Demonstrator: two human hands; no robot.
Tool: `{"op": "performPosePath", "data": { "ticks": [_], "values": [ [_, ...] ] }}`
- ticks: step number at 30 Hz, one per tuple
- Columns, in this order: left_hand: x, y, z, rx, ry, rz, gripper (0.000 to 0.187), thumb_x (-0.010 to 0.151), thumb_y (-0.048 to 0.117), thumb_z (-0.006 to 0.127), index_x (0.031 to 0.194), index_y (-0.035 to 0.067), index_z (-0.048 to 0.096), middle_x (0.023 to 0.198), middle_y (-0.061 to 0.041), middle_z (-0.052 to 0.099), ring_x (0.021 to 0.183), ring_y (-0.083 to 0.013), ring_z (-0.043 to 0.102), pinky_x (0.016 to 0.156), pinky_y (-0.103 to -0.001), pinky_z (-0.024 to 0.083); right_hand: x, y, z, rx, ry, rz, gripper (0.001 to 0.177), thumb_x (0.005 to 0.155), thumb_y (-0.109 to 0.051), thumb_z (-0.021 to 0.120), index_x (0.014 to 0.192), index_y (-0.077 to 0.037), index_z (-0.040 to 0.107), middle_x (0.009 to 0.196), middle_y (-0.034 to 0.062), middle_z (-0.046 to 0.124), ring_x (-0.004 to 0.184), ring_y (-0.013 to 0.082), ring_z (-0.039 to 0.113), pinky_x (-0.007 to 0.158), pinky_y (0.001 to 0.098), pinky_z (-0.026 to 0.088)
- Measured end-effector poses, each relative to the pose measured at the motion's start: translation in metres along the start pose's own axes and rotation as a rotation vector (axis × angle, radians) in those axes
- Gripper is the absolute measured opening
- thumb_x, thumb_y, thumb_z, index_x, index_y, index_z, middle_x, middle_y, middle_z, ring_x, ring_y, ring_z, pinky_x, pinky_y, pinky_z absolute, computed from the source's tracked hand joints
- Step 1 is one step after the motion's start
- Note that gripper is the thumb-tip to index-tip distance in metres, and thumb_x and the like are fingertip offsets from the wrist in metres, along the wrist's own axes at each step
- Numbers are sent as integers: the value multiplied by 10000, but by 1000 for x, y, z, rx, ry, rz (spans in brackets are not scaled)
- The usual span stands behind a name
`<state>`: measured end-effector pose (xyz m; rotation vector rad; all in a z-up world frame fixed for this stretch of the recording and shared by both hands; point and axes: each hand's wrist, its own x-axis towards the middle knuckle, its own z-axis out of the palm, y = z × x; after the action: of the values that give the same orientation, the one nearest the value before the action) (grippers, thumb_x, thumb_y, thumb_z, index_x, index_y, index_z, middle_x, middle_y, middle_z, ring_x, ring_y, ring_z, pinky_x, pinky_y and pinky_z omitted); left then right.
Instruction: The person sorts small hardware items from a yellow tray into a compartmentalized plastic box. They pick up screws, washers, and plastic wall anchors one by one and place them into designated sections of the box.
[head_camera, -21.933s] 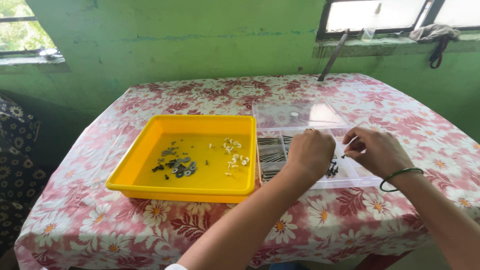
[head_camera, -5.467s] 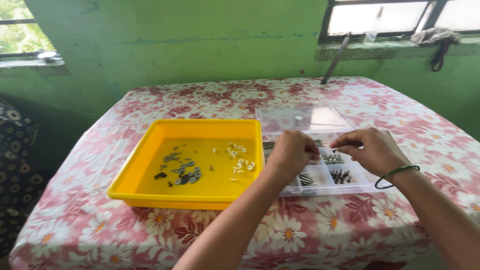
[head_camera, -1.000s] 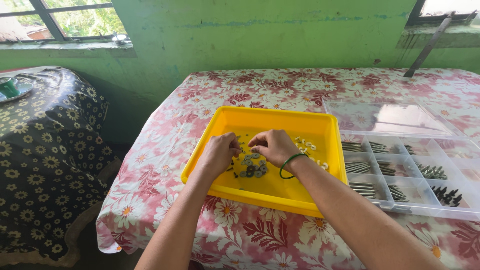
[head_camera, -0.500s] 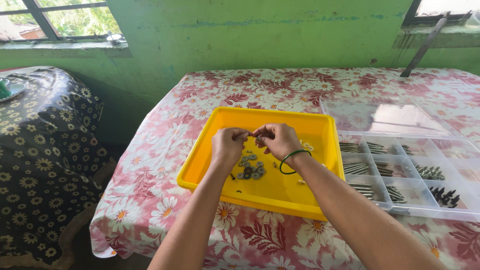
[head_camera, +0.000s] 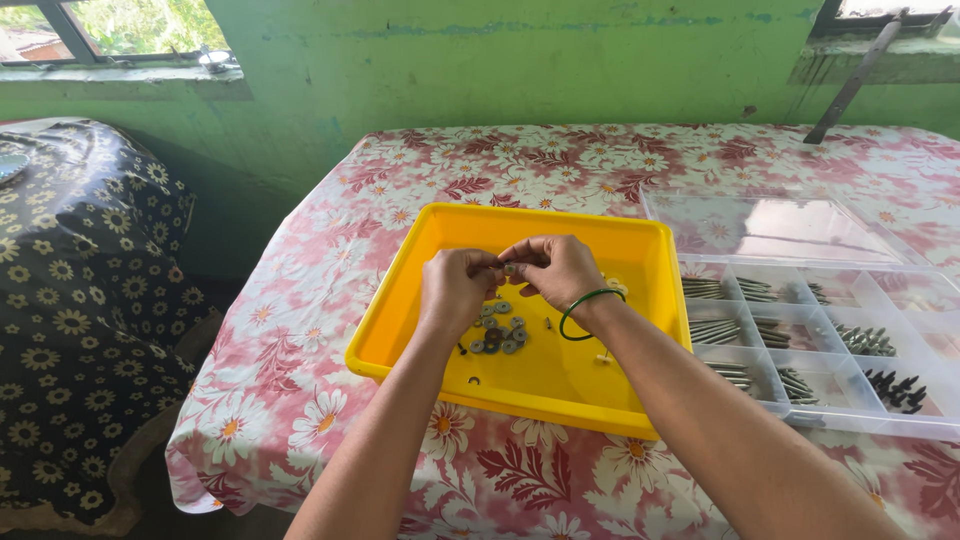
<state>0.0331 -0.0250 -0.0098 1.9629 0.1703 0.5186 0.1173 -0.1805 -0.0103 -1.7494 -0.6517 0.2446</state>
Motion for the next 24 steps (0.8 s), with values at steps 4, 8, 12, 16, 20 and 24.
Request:
{"op": "performPosePath", "data": {
  "ticks": [4,8,12,16,20,24],
  "values": [
    [-7,13,-4,105,50,-50,149,839,78,772,974,23,803,755,-85,783,654,-117,722,622,-276,578,1,4,-1,32,6,-40,142,899,-15,725,1030,13,770,910,92,790,805,128,759,756,276,648],
    [-10,14,-6,190,122,54,184,778,111,831,949,50,803,795,-71,789,705,-113,749,684,-286,578,2,3,0,135,-18,1,129,879,8,735,1002,45,744,907,101,777,811,144,769,778,289,668],
    [-9,12,-6,186,112,38,177,760,130,843,919,64,801,801,-67,795,715,-126,758,696,-296,584,0,2,0,129,-21,-2,135,860,27,749,993,52,741,912,102,771,820,157,762,776,297,665],
    [-9,14,-6,200,118,24,183,747,144,864,883,50,786,781,-71,785,693,-140,745,681,-300,580,0,3,-1,123,-27,-3,136,857,41,741,993,56,737,916,107,771,825,169,766,773,306,668],
    [-8,11,-6,208,123,36,201,733,147,877,869,40,774,769,-72,776,683,-141,738,672,-301,578,0,5,-1,113,-14,5,138,858,43,732,995,53,735,921,104,771,833,168,768,774,310,677],
    [-4,4,-4,199,141,60,209,724,140,881,871,35,775,767,-78,775,679,-143,735,669,-303,578,2,6,0,129,-10,4,126,872,43,706,994,61,732,920,98,769,837,166,773,772,305,682]
  ]
}}
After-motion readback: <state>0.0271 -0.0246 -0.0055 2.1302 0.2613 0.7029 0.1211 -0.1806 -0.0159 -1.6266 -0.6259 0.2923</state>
